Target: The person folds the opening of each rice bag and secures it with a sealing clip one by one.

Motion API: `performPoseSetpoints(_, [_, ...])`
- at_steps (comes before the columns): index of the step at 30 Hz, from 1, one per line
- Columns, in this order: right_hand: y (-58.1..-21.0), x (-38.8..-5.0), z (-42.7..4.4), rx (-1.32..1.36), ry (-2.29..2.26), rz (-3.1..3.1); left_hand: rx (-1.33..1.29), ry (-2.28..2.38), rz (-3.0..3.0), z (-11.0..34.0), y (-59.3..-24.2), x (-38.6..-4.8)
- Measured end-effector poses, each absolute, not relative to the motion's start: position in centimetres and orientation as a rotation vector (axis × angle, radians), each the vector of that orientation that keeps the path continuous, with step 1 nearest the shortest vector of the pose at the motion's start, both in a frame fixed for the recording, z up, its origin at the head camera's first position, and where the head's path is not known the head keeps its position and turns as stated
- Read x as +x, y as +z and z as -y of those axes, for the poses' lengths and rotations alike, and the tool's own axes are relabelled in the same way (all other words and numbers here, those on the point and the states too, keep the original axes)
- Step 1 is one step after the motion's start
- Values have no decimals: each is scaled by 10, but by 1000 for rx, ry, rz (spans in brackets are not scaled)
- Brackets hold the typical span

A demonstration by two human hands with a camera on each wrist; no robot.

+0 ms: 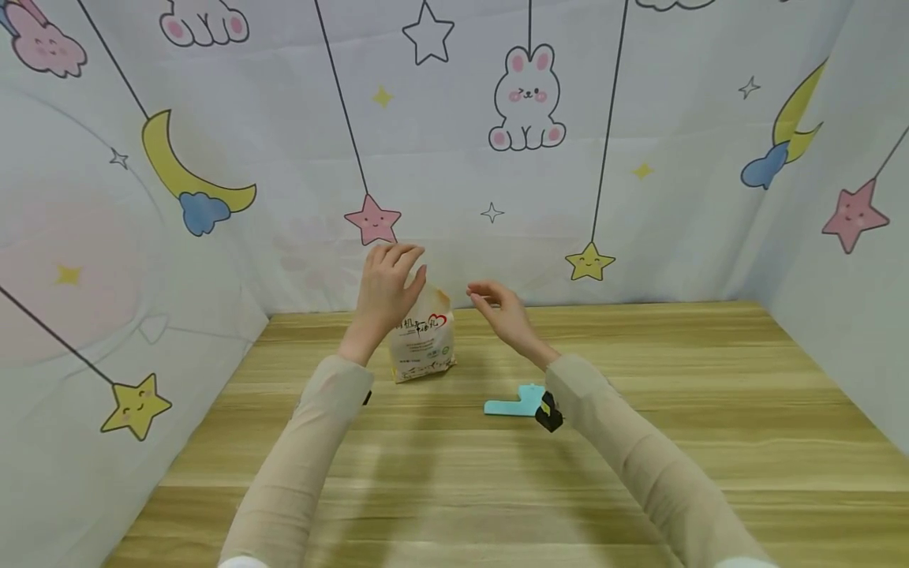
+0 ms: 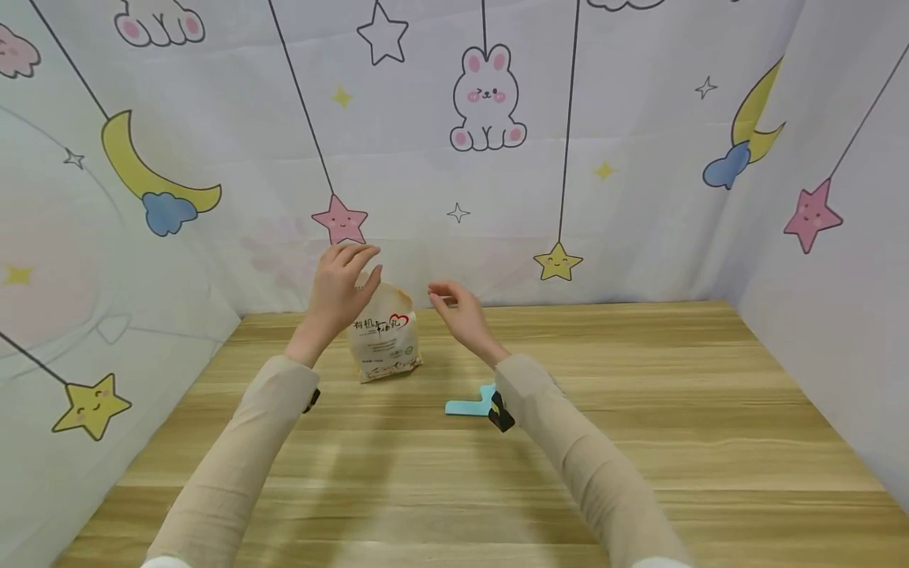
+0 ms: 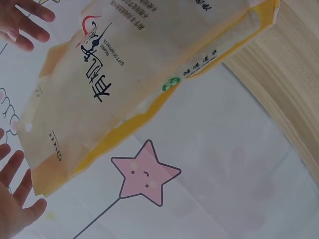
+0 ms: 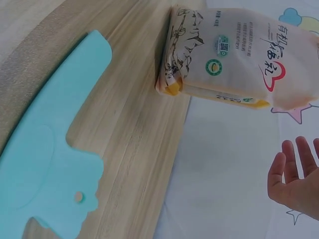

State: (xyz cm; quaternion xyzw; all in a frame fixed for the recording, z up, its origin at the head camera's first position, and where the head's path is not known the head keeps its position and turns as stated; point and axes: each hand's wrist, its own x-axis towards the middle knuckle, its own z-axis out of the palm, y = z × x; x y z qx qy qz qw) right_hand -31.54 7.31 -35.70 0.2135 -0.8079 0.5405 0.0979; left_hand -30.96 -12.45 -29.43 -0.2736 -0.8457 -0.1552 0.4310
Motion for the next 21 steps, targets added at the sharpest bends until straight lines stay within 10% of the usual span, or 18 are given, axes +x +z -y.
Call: performPoseSetpoints(21, [-351, -327, -44, 603, 1811, 2349, -563, -209, 2316, 118, -302, -311])
